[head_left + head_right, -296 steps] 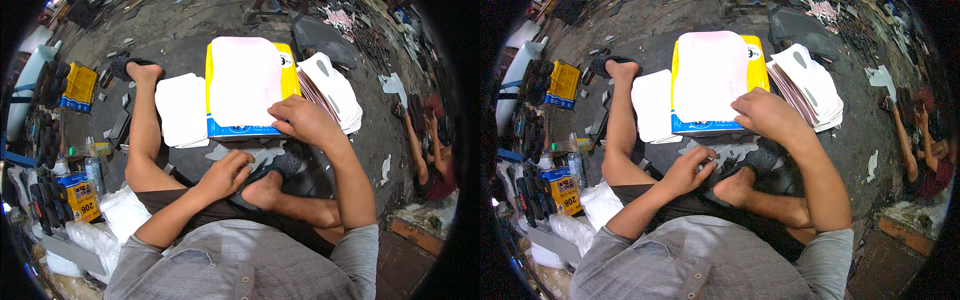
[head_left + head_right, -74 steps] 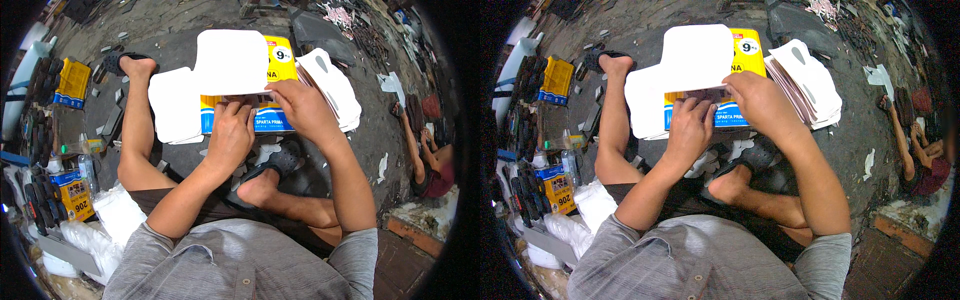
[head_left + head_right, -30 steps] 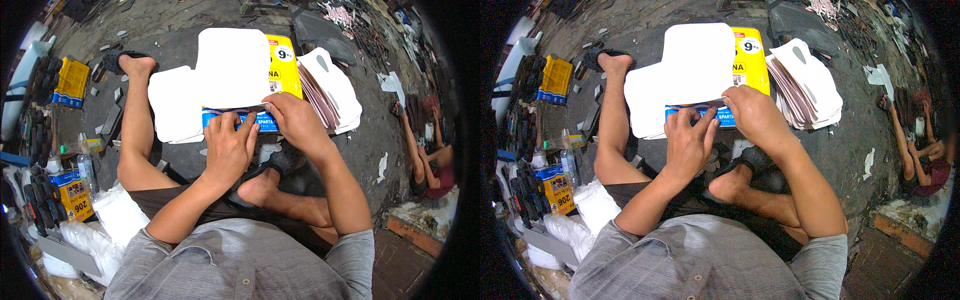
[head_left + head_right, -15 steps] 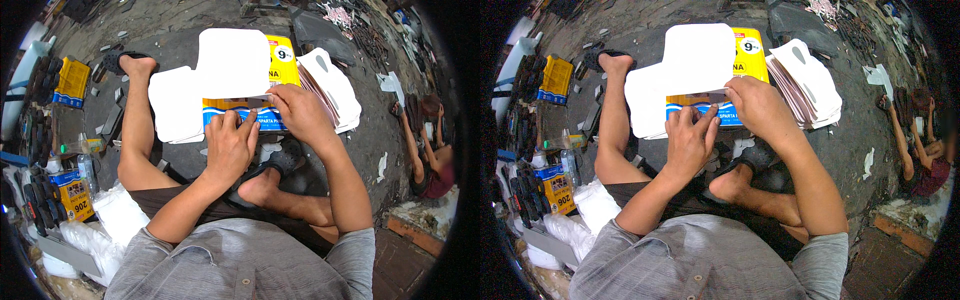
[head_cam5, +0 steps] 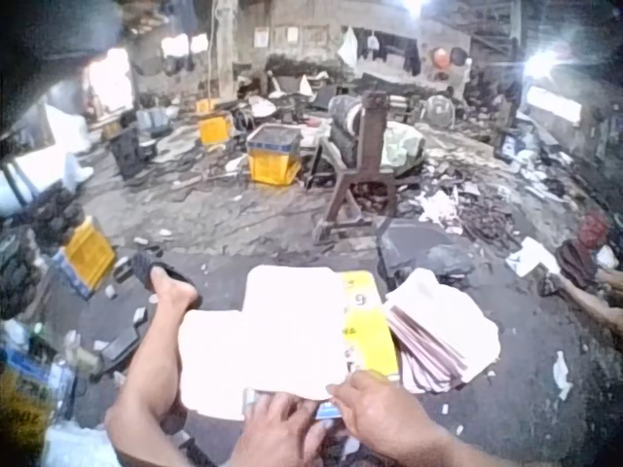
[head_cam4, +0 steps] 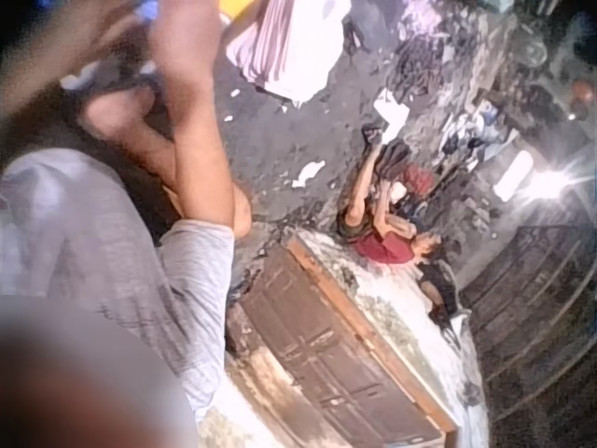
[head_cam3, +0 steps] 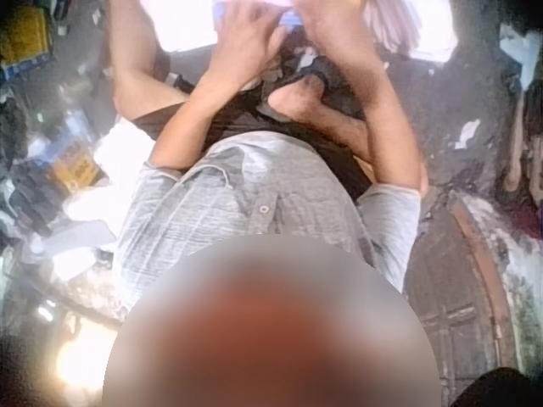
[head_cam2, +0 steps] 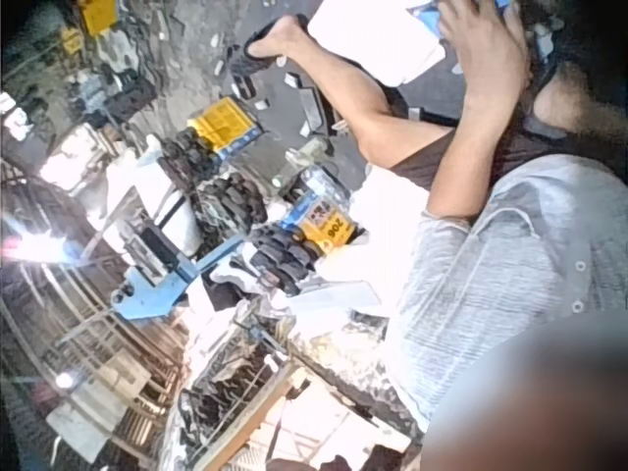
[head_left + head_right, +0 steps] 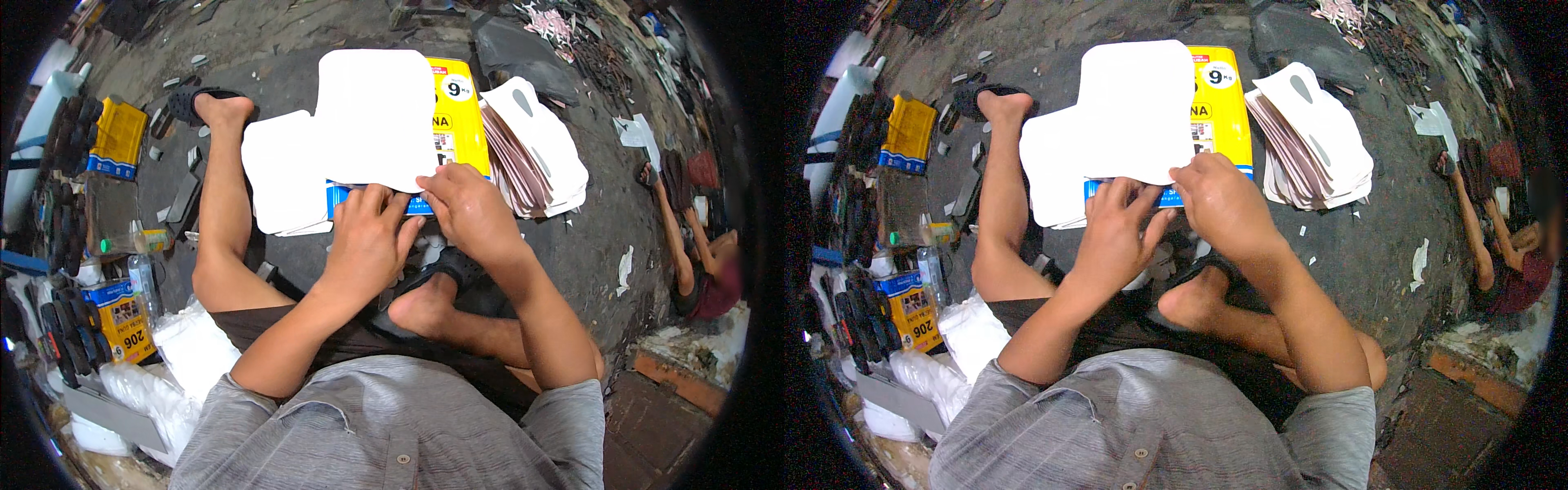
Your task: The person sits on the floor and repeatedly picks up individual sheets of sandpaper from a box, peels off a backing layer, and places them into a growing stack. The person handles the sheets one at a time, alternating between white and pink sheets.
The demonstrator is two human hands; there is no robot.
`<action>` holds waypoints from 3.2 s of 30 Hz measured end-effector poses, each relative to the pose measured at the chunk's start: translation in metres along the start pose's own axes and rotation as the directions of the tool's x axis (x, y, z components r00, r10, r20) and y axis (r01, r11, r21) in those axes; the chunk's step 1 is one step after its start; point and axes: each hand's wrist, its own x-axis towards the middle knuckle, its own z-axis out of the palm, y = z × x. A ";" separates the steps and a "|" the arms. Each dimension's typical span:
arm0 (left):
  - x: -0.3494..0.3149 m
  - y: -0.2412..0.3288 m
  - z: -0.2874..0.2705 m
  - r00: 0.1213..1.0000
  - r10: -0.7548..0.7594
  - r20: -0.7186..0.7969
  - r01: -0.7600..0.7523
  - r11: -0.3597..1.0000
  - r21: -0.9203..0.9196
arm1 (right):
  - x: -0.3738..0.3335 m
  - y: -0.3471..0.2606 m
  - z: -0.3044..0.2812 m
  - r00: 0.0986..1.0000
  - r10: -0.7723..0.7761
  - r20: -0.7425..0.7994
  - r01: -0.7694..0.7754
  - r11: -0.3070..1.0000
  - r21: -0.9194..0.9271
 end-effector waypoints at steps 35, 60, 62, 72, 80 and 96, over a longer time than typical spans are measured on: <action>-0.060 -0.217 0.101 0.888 -0.454 0.077 0.446 0.889 0.104 | -0.067 0.207 -0.030 0.121 0.974 -0.191 -0.414 0.225 0.882; 0.000 -0.203 -0.093 0.760 -0.376 -0.530 0.368 0.921 -0.126 | 0.025 -0.084 0.281 0.784 0.132 0.606 0.048 0.961 -0.272; 0.017 -0.194 -0.147 0.704 -0.339 -0.625 0.161 0.932 -0.325 | 0.034 -0.095 0.261 0.831 0.110 0.545 -0.033 0.988 -0.148; 0.018 -0.093 -0.170 0.806 -0.497 -0.320 0.054 0.601 -0.798 | 0.080 -0.162 0.042 0.976 0.215 -0.044 -0.163 0.844 0.510; 0.005 -0.085 -0.162 0.876 -0.442 -0.194 0.178 0.669 -0.721 | 0.062 -0.140 0.018 0.995 0.013 -0.095 0.052 0.763 0.644; 0.028 -0.169 -0.219 0.664 -0.088 -0.743 0.361 0.907 0.215 | 0.034 -0.015 -0.016 0.809 0.579 -0.103 -0.083 0.286 0.955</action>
